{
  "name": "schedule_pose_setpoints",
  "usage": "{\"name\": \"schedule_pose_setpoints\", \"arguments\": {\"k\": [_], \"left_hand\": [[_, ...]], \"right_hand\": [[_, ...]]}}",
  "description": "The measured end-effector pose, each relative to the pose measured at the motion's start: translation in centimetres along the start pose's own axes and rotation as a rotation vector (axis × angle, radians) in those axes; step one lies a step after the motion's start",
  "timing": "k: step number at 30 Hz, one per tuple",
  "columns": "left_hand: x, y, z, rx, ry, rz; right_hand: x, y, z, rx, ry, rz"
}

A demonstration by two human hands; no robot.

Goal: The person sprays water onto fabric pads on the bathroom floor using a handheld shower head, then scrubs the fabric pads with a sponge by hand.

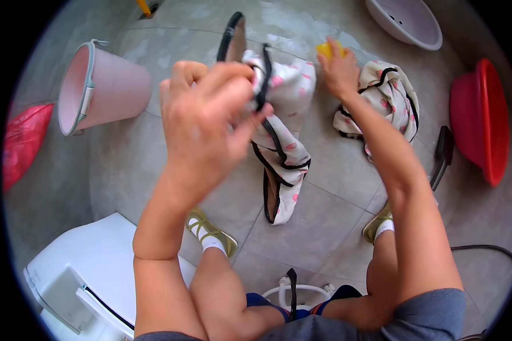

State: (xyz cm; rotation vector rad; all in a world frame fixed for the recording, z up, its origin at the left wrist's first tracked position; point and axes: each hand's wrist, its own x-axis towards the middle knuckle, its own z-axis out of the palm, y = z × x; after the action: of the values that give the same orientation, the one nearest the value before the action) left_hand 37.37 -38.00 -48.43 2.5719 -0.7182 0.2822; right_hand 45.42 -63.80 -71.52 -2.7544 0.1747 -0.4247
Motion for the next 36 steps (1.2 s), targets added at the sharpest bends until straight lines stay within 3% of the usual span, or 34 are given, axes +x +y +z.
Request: {"name": "schedule_pose_setpoints", "arguments": {"k": [2, 5, 8, 10, 13, 15, 17, 21, 24, 25, 27, 29, 31, 33, 35, 36], "left_hand": [[-1.5, 2.3, -1.1, 0.223, 0.028, 0.146], [-5.6, 3.1, 2.0, 0.243, -0.215, 0.208], [-12.3, 1.8, 8.7, 0.211, -0.558, 0.158], [-17.5, 0.9, 12.9, 0.127, -0.704, 0.107], [-23.5, 0.2, 16.2, 0.075, -0.653, 0.209], [-24.8, 0.7, 16.6, 0.080, -0.686, 0.207], [-25.3, 1.3, 16.4, 0.088, -0.706, 0.194], [-25.1, 1.0, 16.6, 0.114, -0.756, 0.194], [-26.2, 0.6, 17.1, 0.077, -0.690, 0.191], [-26.3, 0.5, 17.2, 0.061, -0.662, 0.193], [-26.8, 0.3, 16.5, 0.028, -0.629, 0.198], [-27.1, 0.4, 15.3, 0.058, -0.634, 0.233], [-27.1, 0.5, 15.2, 0.084, -0.658, 0.251], [-27.5, 0.8, 15.5, 0.104, -0.720, 0.250], [-27.4, 0.8, 15.7, 0.158, -0.676, 0.272], [-27.2, 0.8, 15.6, 0.157, -0.692, 0.265]], "right_hand": [[0.5, 1.3, -1.9, 0.257, 0.005, -0.044], [-1.2, 0.8, -5.5, 0.457, -0.045, -0.098], [-5.4, -2.1, -7.2, 0.401, -0.121, -0.211], [-10.1, -5.5, -6.7, 0.340, -0.183, -0.471], [-17.6, -9.8, -5.6, 0.414, -0.483, -0.646], [-18.5, -9.9, -2.3, 0.319, -0.401, -0.774], [-14.8, -9.8, 0.9, 0.063, -0.350, -0.731], [-5.1, -8.6, 2.9, -0.054, -0.159, -0.553], [-8.3, -10.3, 1.7, 0.067, -0.223, -0.443], [-11.0, -11.3, 0.6, 0.057, -0.416, -0.487], [-18.1, -11.5, -2.0, 0.355, -0.487, -0.828], [-22.1, -11.0, -3.3, 0.249, -0.432, -1.105], [-19.6, -10.9, -2.1, 0.259, -0.449, -1.084], [-13.1, -10.6, 0.0, 0.167, -0.643, -0.887], [-6.3, -8.0, 3.4, 0.000, -0.280, -0.679], [-4.4, -7.7, 3.0, -0.084, -0.211, -0.603]]}}
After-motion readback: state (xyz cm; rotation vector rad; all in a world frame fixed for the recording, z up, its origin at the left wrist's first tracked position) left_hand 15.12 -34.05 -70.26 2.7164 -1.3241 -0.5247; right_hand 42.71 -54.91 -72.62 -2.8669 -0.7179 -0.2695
